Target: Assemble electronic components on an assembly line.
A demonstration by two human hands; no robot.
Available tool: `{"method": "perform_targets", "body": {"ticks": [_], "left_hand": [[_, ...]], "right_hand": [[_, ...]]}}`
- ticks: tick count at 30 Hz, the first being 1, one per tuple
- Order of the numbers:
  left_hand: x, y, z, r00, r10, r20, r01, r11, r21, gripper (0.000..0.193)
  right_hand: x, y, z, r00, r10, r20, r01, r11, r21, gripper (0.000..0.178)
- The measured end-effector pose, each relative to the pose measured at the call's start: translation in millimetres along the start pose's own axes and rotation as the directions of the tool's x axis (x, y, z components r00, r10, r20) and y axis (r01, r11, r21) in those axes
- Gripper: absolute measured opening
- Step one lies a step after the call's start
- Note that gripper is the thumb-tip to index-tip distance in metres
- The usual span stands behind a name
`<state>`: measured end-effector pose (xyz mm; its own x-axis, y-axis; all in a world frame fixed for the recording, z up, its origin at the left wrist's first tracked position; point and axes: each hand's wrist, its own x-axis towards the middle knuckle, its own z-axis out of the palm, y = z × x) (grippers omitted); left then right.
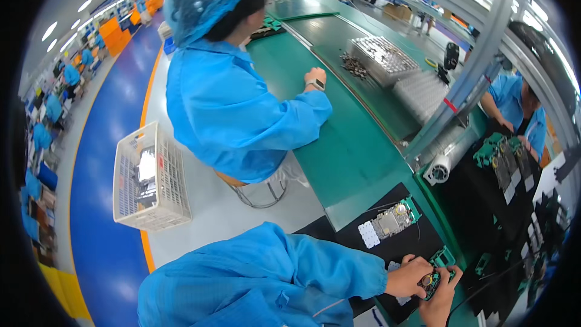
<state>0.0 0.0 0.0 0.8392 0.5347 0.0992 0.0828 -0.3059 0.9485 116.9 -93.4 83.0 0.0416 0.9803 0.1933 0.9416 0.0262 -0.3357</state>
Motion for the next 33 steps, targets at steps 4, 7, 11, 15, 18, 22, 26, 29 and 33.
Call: {"method": "perform_targets", "body": {"ticks": [4,7,11,15,18,22,26,29,33], "left_hand": [[-16.2,6.8,-2.3,1.0,-0.004,0.029,0.006,0.999,-0.048,0.057],[1.6,-3.0,0.6,0.997,0.071,-0.037,-0.072,0.997,-0.016,0.05],[-3.3,3.2,-11.5,0.997,0.018,-0.071,-0.02,0.999,-0.033,0.039],[-6.6,-4.2,-21.1,0.997,0.036,-0.067,-0.033,0.999,0.039,0.04],[-5.8,-4.1,-55.2,0.991,0.095,0.1,-0.103,0.991,0.087,0.037],[-11.6,1.1,-84.9,0.972,0.092,0.218,-0.076,0.994,-0.082,0.03],[-31.2,-3.3,-97.5,0.976,0.192,-0.106,-0.144,0.925,0.351,0.028],[-39.9,-1.2,-98.7,0.963,0.163,-0.215,-0.053,0.897,0.44,0.037],[-46.3,-9.8,-84.6,0.834,0.455,-0.313,-0.293,0.845,0.447,0.035]], "right_hand": [[-15.2,-14.8,1.2,0.993,0.118,0.027,-0.118,0.993,0.004,0.063],[-5.5,-2.9,0.8,0.998,0.059,0.008,-0.058,0.997,-0.054,0.064],[11.8,-1.2,-5.0,0.991,0.056,0.12,-0.053,0.998,-0.026,0.065],[26.6,7.6,-2.8,0.994,-0.055,0.094,0.042,0.99,0.136,0.057],[35.6,28.4,-7.4,0.988,-0.131,0.085,0.1,0.949,0.3,0.051],[59.7,44.9,-0.7,0.976,-0.202,0.084,0.147,0.889,0.433,0.07],[81.4,47.1,11.0,0.952,-0.232,0.198,0.138,0.907,0.398,0.071],[89.3,55.2,17.2,0.957,-0.23,0.175,0.169,0.937,0.304,0.073],[100.8,55.8,29.5,0.947,-0.222,0.23,0.177,0.963,0.203,0.078]]}}
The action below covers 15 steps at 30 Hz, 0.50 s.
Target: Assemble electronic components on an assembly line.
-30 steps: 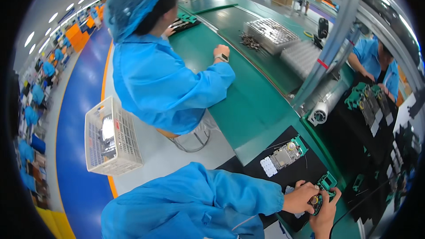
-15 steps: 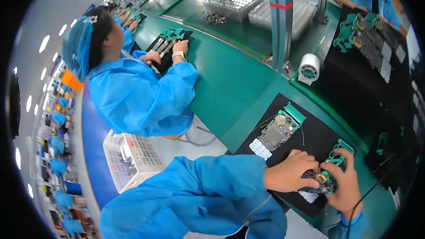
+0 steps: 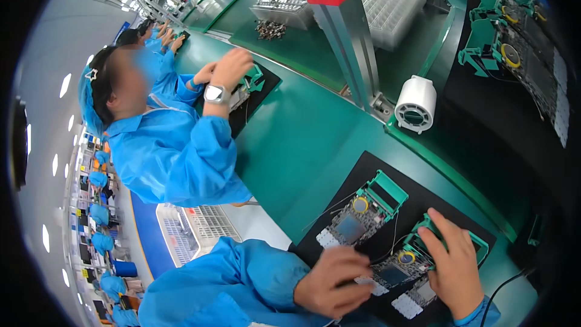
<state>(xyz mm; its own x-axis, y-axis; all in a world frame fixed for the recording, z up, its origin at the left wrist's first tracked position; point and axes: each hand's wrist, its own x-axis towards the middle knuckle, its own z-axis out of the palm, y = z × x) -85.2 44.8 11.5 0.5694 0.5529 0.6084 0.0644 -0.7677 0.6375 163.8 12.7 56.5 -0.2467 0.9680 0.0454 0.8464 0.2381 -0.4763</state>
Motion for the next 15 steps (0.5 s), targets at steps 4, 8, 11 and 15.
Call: {"method": "perform_targets", "body": {"ticks": [4,8,11,15], "left_hand": [[-8.5,-1.4,33.9,0.922,0.112,0.371,-0.158,0.983,0.094,0.029],[-24.7,-10.5,61.7,0.871,0.15,0.468,-0.206,0.976,0.07,0.031],[-31.2,-10.8,65.8,0.898,0.078,0.432,-0.11,0.993,0.048,0.034],[-24.9,-6.9,57.5,0.903,-0.032,0.428,-0.048,0.983,0.175,0.038]], "right_hand": [[-7.3,8.8,2.8,0.997,0.077,0.015,-0.077,0.997,0.029,0.068],[-37.7,4.9,-28.8,0.978,0.203,0.058,-0.207,0.976,0.073,0.062],[-42.1,2.4,-30.7,0.954,0.224,0.197,-0.198,0.97,-0.144,0.061],[-65.7,12.3,-11.2,0.936,0.343,0.077,-0.32,0.923,-0.214,0.074]]}}
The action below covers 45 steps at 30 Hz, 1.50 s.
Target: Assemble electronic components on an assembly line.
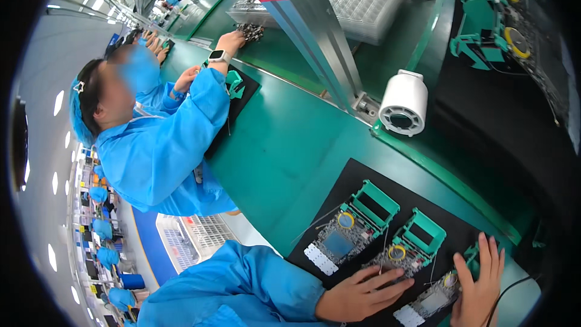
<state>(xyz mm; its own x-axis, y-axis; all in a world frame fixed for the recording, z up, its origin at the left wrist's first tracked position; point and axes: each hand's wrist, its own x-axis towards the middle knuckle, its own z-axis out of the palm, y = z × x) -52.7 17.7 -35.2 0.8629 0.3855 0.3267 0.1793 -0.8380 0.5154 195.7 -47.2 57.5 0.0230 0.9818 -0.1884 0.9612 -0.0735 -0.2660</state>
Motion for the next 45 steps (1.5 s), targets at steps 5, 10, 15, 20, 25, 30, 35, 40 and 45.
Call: {"method": "perform_targets", "body": {"ticks": [5,10,15,20,25,30,35,40,45], "left_hand": [[7.5,1.1,1.7,0.997,0.043,0.071,-0.053,0.987,0.152,0.037],[18.3,13.1,-1.3,0.997,-0.039,0.067,0.024,0.976,0.215,0.038],[41.2,55.0,-10.7,0.944,0.039,-0.327,-0.066,0.995,-0.072,0.033],[66.0,75.4,-10.0,0.979,-0.049,-0.197,-0.048,0.887,-0.46,0.047],[72.0,79.3,-21.6,0.999,0.034,0.006,-0.02,0.707,-0.707,0.021],[73.5,82.5,-2.7,0.977,-0.046,0.21,0.205,0.5,-0.842,0.034],[76.3,103.8,18.1,0.974,-0.204,0.101,0.199,0.546,-0.814,0.033],[77.1,112.4,23.4,0.989,-0.143,0.04,0.13,0.706,-0.697,0.042],[80.7,115.6,37.0,0.998,-0.061,0.018,0.058,0.768,-0.638,0.059]], "right_hand": [[-0.6,13.8,-9.7,0.999,0.031,0.024,-0.031,0.999,0.007,0.082],[-7.3,38.6,-2.2,0.989,-0.094,-0.115,0.061,0.962,-0.265,0.078],[-37.5,17.1,-27.3,0.963,-0.088,-0.257,0.086,0.996,-0.018,0.074],[-75.5,-2.5,-40.6,0.948,-0.144,-0.284,0.163,0.986,0.045,0.077],[-106.2,-10.7,-36.0,0.939,-0.137,-0.314,0.158,0.986,0.044,0.079],[-120.6,-19.8,-23.4,0.916,-0.045,-0.399,0.087,0.992,0.087,0.08],[-127.0,-21.4,-21.2,0.894,-0.014,-0.448,0.045,0.997,0.06,0.08],[-134.3,-19.3,-19.8,0.926,-0.03,-0.377,0.033,0.999,0.001,0.079],[-141.8,-11.4,-21.5,0.95,-0.017,-0.31,0.017,1.0,-0.003,0.075]]}}
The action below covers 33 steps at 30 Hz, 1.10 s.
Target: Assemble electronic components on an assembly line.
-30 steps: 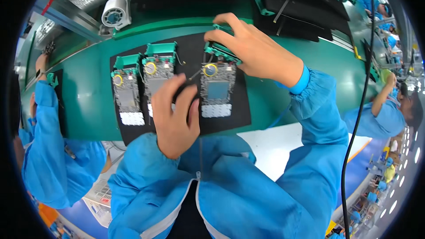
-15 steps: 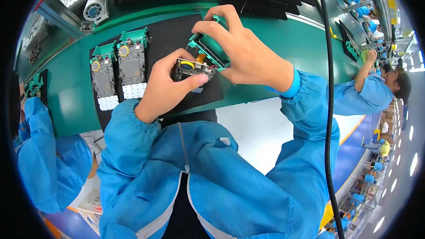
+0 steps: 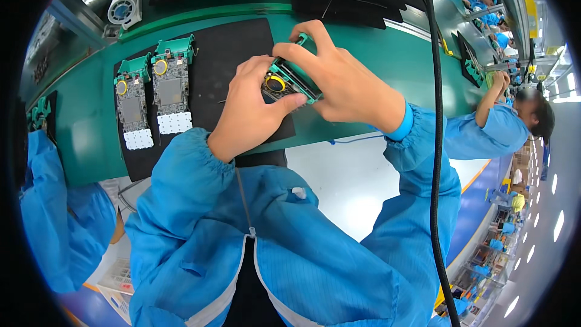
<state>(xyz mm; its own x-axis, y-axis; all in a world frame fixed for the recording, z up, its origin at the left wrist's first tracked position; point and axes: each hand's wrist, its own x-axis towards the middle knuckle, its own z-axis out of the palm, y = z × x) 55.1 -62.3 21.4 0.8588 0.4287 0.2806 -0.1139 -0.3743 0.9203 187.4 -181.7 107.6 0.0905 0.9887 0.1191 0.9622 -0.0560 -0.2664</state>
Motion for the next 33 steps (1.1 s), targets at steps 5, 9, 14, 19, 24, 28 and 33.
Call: {"method": "perform_targets", "body": {"ticks": [5,9,14,19,24,28,33], "left_hand": [[2.8,-2.9,4.7,0.996,0.062,-0.07,-0.061,0.998,0.022,0.053],[1.1,-1.5,5.4,0.997,0.029,-0.074,-0.029,1.0,-0.001,0.049],[-18.2,1.1,-38.5,1.0,0.019,-0.007,-0.017,0.961,0.277,0.046],[-65.5,37.8,-104.7,0.981,0.111,-0.162,0.011,0.792,0.61,0.057],[-88.6,-13.5,-186.4,0.882,0.103,-0.46,0.314,0.6,0.736,0.04],[-98.5,-86.2,-243.7,0.871,-0.212,-0.444,0.447,0.72,0.532,0.029],[-53.7,-105.5,-240.1,0.886,-0.338,-0.316,0.448,0.797,0.404,0.033]], "right_hand": [[7.8,-6.1,-4.2,0.998,0.005,0.061,-0.002,0.999,-0.053,0.077],[9.8,2.0,-7.8,0.99,-0.033,0.136,0.026,0.998,0.054,0.076],[45.2,14.5,-9.2,0.96,-0.216,0.177,0.158,0.942,0.297,0.072],[72.3,35.9,36.2,0.99,-0.097,0.099,0.082,0.986,0.146,0.082],[26.4,30.8,107.6,0.857,0.389,-0.338,-0.28,0.902,0.328,0.084],[-29.4,-6.1,157.9,0.666,0.732,-0.144,-0.168,0.335,0.927,0.075],[-50.8,-26.7,126.7,0.515,0.802,0.304,-0.342,-0.133,0.93,0.061]]}}
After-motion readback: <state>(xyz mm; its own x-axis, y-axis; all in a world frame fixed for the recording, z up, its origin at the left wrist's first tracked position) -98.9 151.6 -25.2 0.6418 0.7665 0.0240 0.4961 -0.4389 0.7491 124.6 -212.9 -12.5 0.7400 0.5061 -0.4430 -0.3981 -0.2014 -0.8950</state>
